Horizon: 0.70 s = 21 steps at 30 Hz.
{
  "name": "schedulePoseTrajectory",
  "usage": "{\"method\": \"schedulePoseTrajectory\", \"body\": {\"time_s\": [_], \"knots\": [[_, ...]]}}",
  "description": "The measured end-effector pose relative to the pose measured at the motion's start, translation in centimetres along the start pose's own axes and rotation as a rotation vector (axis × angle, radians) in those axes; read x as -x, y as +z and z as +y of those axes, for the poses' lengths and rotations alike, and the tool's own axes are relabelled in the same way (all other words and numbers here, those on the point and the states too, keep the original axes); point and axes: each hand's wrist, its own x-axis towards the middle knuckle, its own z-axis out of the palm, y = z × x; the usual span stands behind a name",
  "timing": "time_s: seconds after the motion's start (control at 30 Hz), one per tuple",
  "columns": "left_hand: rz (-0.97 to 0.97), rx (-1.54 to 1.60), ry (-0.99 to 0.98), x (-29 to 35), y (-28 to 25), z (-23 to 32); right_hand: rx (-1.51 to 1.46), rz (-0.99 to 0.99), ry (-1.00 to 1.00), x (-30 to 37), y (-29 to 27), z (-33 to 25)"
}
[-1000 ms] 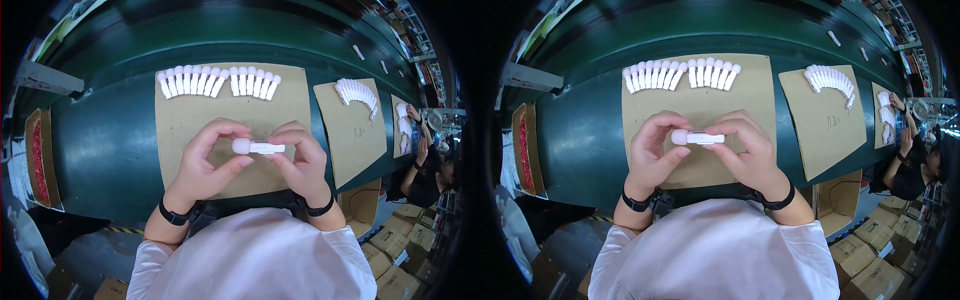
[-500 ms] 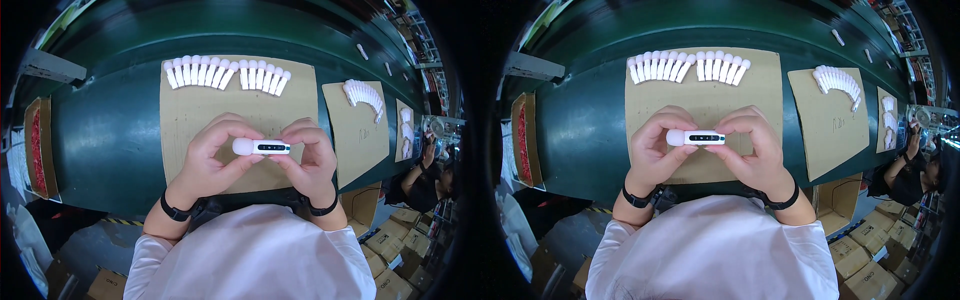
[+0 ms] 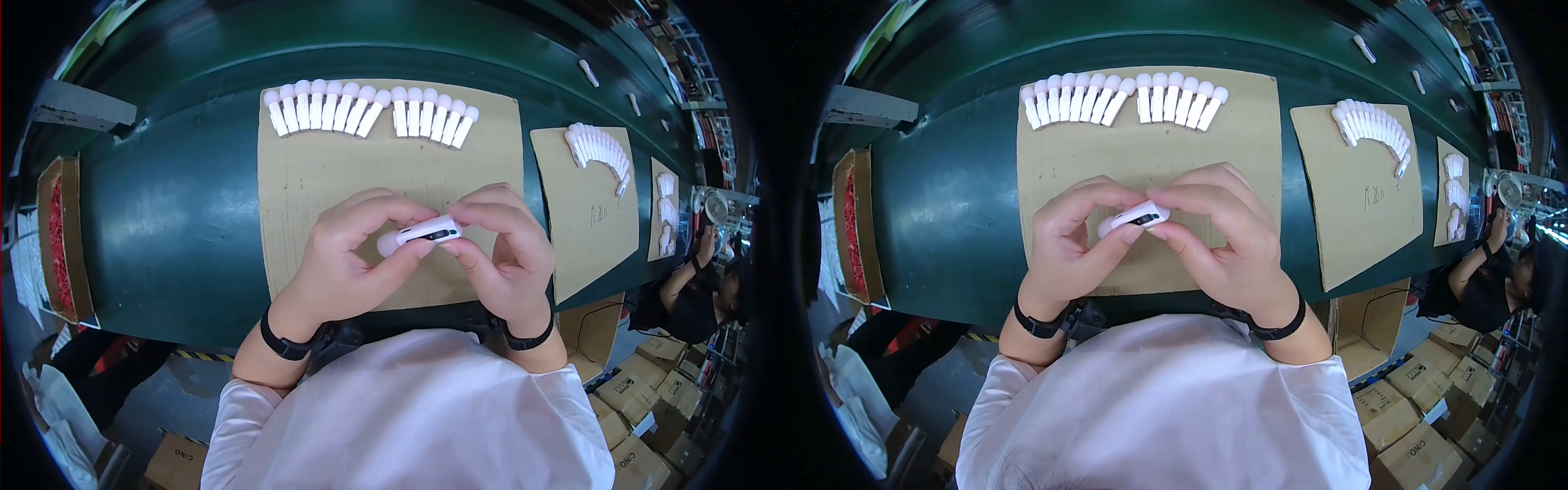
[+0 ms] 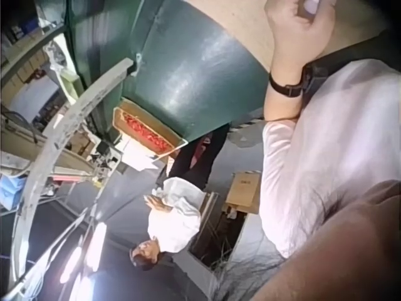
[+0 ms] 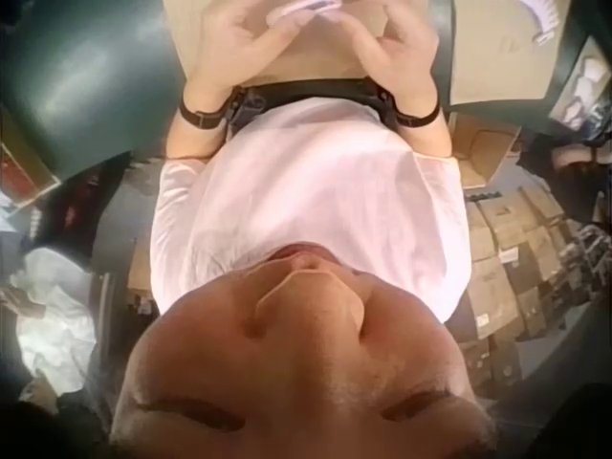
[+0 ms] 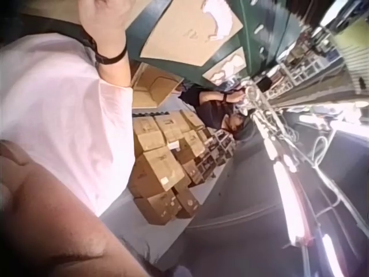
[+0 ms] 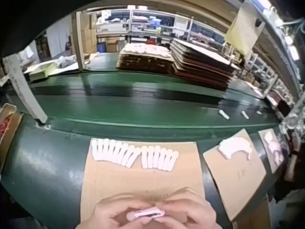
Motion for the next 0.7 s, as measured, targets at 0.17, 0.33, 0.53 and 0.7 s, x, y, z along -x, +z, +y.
{"method": "schedulePoseTrajectory", "body": {"time_s": [0.17, 0.33, 0.53, 0.7], "knots": [[0.05, -0.096, 0.021, 0.1, 0.2, 0.0, -0.011, 0.084, 0.001, 0.1, 1.0, -0.2], [0.056, -0.167, 0.039, 0.5, 0.5, 0.2, 0.038, 0.093, -0.037, 0.4, 1.4, -0.1], [0.003, -0.085, -0.096, 1.2, 0.6, 0.2, 0.007, 0.045, -0.015, 0.4, 1.4, -0.1], [0.084, -0.063, -0.111, 0.9, 1.2, 0.2, 0.021, 0.049, -0.035, 0.4, 1.5, 0.0]]}}
